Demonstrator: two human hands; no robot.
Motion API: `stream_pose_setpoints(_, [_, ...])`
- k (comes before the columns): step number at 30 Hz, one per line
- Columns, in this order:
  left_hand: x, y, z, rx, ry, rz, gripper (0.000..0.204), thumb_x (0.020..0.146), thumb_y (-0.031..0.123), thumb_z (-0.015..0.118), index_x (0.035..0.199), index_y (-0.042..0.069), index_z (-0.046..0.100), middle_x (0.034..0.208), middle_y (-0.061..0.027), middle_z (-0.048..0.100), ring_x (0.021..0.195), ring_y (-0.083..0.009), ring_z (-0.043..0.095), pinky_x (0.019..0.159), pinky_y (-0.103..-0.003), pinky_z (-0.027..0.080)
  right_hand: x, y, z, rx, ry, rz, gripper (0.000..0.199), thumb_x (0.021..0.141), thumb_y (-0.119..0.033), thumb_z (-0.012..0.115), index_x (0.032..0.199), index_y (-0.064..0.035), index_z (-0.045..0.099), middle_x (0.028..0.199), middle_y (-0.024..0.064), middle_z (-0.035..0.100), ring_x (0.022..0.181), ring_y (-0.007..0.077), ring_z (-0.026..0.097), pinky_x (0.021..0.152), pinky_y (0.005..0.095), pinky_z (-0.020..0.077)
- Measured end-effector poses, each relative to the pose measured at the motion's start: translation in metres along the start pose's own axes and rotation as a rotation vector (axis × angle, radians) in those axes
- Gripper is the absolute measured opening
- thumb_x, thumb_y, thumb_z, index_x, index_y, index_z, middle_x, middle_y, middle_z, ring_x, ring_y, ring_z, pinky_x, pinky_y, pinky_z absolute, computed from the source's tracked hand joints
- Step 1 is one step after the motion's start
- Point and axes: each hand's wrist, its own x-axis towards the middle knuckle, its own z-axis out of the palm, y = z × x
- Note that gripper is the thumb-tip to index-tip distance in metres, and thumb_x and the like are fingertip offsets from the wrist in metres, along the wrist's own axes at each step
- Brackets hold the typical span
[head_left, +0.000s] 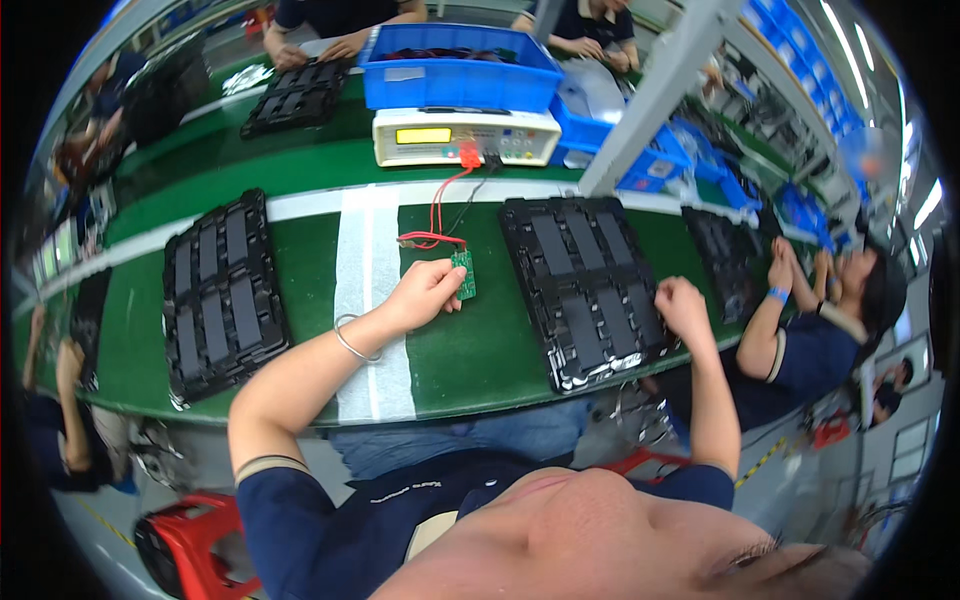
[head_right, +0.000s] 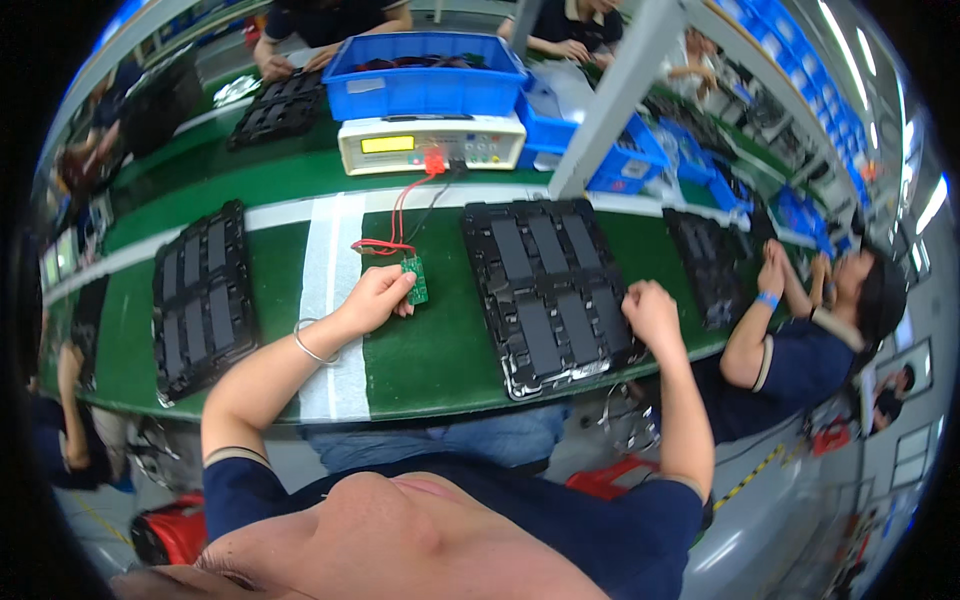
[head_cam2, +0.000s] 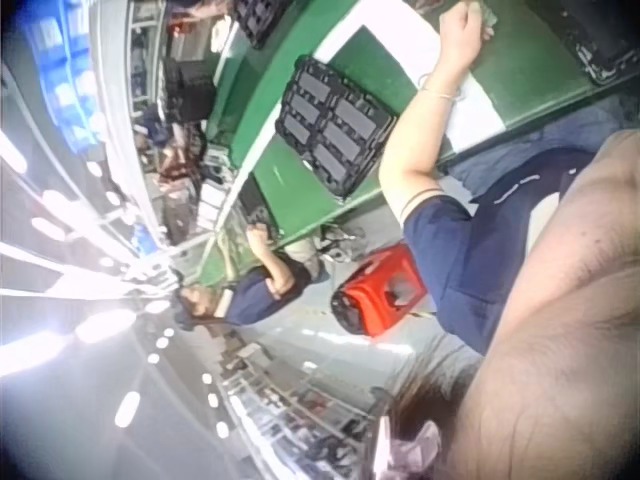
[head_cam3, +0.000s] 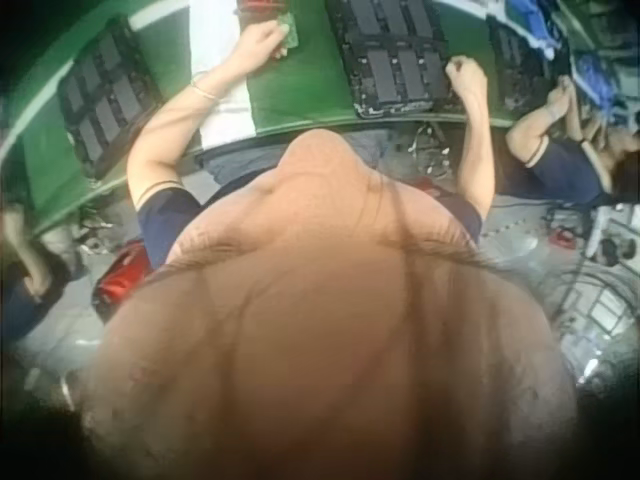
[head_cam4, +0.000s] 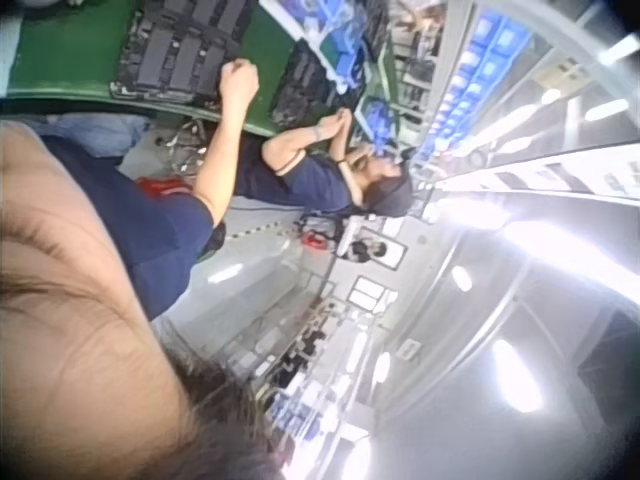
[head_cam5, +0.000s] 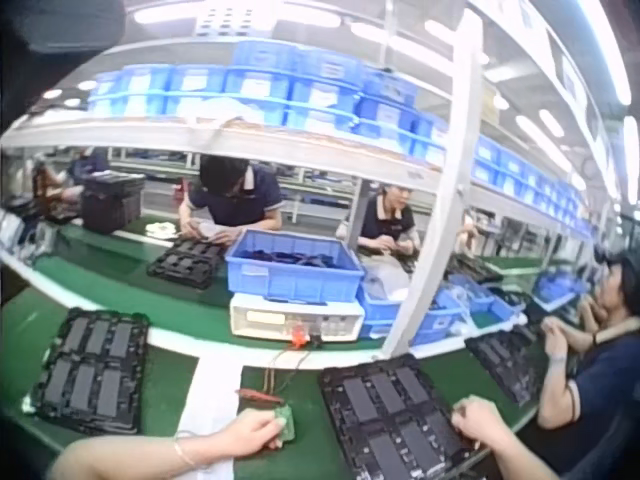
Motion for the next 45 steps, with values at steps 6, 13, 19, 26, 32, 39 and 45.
stream_pose_setpoints(6, [0.0,0.0,0.0,0.019,-0.046,0.049,0.033,0.089,0.024,0.043,0.065,0.002,0.047,0.056,-0.0038,0.054,0.05,-0.0083,0.053,0.047,-0.022,0.043,0.004,-0.001,-0.008,0.009,-0.061,0.067,0.017,0.069,-0.017,0.057,0.076,-0.0011,0.059,0.072,0.011,0.059,0.07,0.0251,0.058,0.067,0.0334,0.0455])
stream_pose_setpoints(13, [0.0,-0.003,0.0,0.011,-0.023,0.088,0.033,0.089,0.024,0.044,0.065,0.001,0.048,0.055,-0.0048,0.055,0.05,-0.0099,0.056,0.047,-0.023,0.045,0.013,0.016,-0.017,1.184,-0.347,0.279,0.02,0.078,-0.005,0.056,0.095,-0.0084,0.048,0.075,-0.0026,0.049,0.067,0.0078,0.048,0.063,0.0199,0.0405])
stream_pose_setpoints(19, [-0.001,-0.002,-0.002,-0.01,-0.034,0.112,0.033,0.088,0.025,0.044,0.065,0.001,0.048,0.055,-0.005,0.055,0.05,-0.0103,0.056,0.048,-0.023,0.045,0.003,0.015,-0.007,1.359,-0.406,0.234,0.063,0.075,-0.001,0.059,0.13,-0.0019,0.027,0.102,0.0133,0.057,0.088,0.0168,0.058,0.076,0.0274,0.0476])
stream_pose_setpoints(26, [0.001,-0.003,-0.003,-0.073,-0.008,0.055,0.032,0.088,0.026,0.043,0.068,0.001,0.05,0.055,-0.0051,0.056,0.049,-0.0104,0.056,0.048,-0.024,0.045,0.01,0.007,-0.02,1.416,-0.436,0.059,0.059,0.081,-0.009,0.054,0.131,0.0013,0.025,0.107,0.0112,0.055,0.09,0.0156,0.057,0.078,0.028,0.0474])
stream_pose_setpoints(32, [0.003,-0.001,-0.002,-0.083,-0.008,0.07,0.033,0.088,0.027,0.042,0.07,0.001,0.051,0.056,-0.0056,0.057,0.049,-0.0126,0.056,0.049,-0.027,0.046,0.006,-0.079,-0.047,1.492,-0.419,-0.128,0.061,0.085,-0.023,0.049,0.131,0.0051,0.021,0.125,0.0161,0.041,0.107,0.0222,0.049,0.09,0.0312,0.0403])
stream_pose_setpoints(39, [0.001,0.0,-0.012,0.15,-0.002,0.162,0.03,0.086,0.025,0.047,0.07,0.0,0.05,0.063,-0.0102,0.055,0.063,-0.0194,0.055,0.06,-0.035,0.044,0.022,-0.235,-0.012,1.596,-0.623,-0.094,0.062,0.083,-0.008,0.05,0.134,0.0009,0.017,0.124,0.0136,0.042,0.108,0.0195,0.047,0.093,0.0303,0.0364])
stream_pose_setpoints(45, [0.006,-0.013,-0.007,0.044,0.006,0.24,0.034,0.086,0.025,0.048,0.065,-0.002,0.047,0.058,-0.0117,0.05,0.056,-0.0182,0.048,0.055,-0.036,0.039,0.003,-0.403,0.046,1.842,-0.859,-0.208,0.064,0.082,-0.005,0.052,0.134,-0.0042,0.016,0.115,0.012,0.047,0.099,0.0189,0.052,0.089,0.0325,0.0419])
